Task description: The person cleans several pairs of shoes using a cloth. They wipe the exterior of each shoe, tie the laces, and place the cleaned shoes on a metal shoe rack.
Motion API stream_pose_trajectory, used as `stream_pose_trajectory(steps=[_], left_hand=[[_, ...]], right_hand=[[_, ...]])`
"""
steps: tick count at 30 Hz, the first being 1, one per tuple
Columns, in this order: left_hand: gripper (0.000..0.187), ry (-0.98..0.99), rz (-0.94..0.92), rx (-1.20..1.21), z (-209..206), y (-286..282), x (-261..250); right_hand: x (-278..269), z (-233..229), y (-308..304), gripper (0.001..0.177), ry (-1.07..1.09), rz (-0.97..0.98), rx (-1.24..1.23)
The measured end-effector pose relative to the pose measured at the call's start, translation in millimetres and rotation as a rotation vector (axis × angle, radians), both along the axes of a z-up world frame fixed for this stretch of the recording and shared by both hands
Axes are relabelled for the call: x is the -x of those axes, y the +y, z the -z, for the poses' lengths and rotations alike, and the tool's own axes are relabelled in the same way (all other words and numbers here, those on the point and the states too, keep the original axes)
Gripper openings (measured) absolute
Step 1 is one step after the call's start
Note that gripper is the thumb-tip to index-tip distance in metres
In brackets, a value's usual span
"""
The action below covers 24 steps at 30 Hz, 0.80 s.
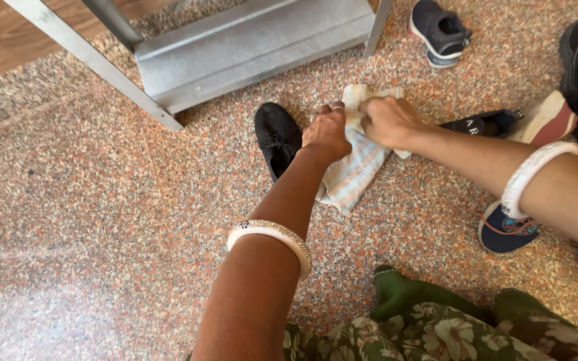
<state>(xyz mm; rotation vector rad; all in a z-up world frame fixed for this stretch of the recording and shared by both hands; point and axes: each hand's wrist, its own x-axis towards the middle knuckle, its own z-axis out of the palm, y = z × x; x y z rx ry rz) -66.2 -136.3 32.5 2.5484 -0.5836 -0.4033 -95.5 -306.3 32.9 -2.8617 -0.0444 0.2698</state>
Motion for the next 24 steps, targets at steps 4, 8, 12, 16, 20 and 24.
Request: stream_pose_trajectory(steps=[4, 8, 12, 16, 20, 24], left_hand=[[0.064, 0.021, -0.068, 0.13, 0.0, 4.1, -15.9], [0.048, 0.198, -0.099, 0.315, -7.8, 2.8, -36.3], [0.057, 0.333, -0.214, 0.438, -31.1, 7.8, -34.2], [0.073, 0.094, -0.523, 0.285, -61.8, 10.6, -13.2], [0.093, 0.24, -0.615, 0.28, -86.4, 14.8, -2.6], [0.102, 0.773, -0.542, 0.556, -96.7, 20.0, 2.5]], right_hand=[[-18.1, -26.0, -12.1, 0.028, 0.131, 0.145, -0.468], [-26.1, -58.5, -23.2, 0.038, 0.104, 0.081, -0.478], [-34.2, -83.8, -25.9, 0.029, 0.232, 0.1, -0.563], [-34.7, -110.9, -19.4, 0.034, -0.024, 0.209, -0.404], [-27.4, -139.4, 0.5, 0.04, -0.036, 0.266, -0.339], [-25.7, -145.1, 33.9, 0.037, 0.152, 0.274, -1.067]])
